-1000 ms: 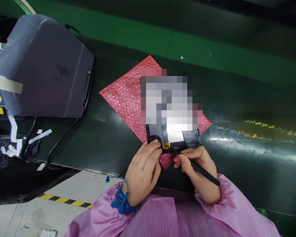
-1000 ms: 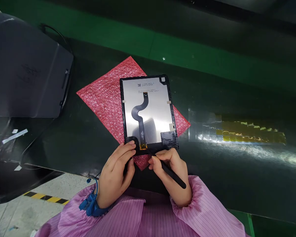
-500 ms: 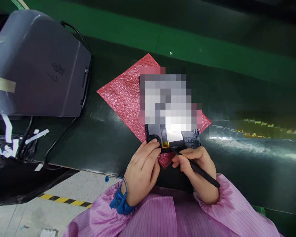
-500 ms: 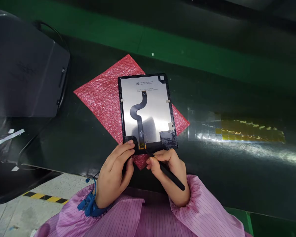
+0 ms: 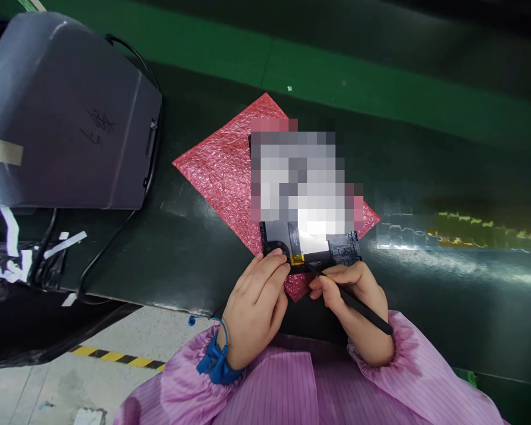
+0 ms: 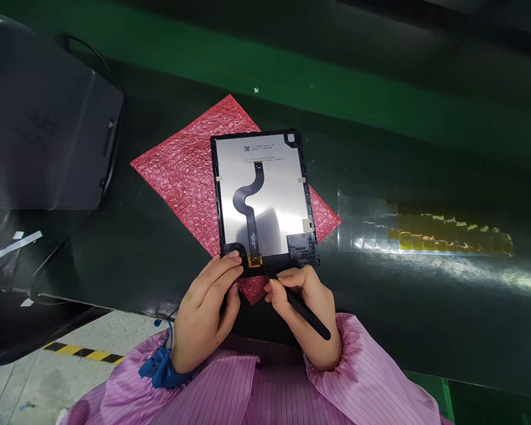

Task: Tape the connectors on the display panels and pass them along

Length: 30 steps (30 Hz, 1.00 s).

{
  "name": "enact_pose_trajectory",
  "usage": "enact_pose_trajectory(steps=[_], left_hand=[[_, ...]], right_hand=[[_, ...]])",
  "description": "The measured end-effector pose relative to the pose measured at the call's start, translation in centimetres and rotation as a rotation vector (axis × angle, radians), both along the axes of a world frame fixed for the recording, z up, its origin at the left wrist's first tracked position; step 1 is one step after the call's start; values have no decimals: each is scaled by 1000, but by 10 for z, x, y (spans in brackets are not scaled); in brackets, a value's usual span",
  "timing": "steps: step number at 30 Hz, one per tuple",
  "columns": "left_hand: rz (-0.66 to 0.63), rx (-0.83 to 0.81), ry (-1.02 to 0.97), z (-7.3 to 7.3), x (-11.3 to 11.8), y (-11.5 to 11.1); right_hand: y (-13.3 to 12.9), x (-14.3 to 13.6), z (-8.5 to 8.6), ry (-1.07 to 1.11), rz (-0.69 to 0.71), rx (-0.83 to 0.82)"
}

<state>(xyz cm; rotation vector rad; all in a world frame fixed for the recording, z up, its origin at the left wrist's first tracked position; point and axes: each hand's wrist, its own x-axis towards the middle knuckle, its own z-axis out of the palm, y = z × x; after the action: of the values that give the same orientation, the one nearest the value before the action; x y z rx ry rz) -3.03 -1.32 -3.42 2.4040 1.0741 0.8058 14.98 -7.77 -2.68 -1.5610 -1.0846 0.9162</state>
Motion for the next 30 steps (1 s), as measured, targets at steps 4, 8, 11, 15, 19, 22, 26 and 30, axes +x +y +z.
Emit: enact_pose_trajectory(steps=[4,8,11,15,19,22,26,30], left_hand=[[-12,3,8,0,0,0],[-32,17,36,-1,0,1],[-38,22,45,0,0,2],[-35,23,43,1,0,1],[-39,32,60,2,0,1],[-47,41,94,3,1,3],[-72,65,137,2,2,4],[-73,98,177,0,3,4]], right_hand=[[-1,0,0,-11,-1,-10],[-1,0,1,-25,0,-9],[0,0,1,-18,-3,-2],[0,0,1,-25,-7,-21],[0,0,0,-11,-7,-23],[1,0,0,-1,-15,-12],[1,-1,1,-17,-19,-28],[3,2,3,-35,-89,-43]])
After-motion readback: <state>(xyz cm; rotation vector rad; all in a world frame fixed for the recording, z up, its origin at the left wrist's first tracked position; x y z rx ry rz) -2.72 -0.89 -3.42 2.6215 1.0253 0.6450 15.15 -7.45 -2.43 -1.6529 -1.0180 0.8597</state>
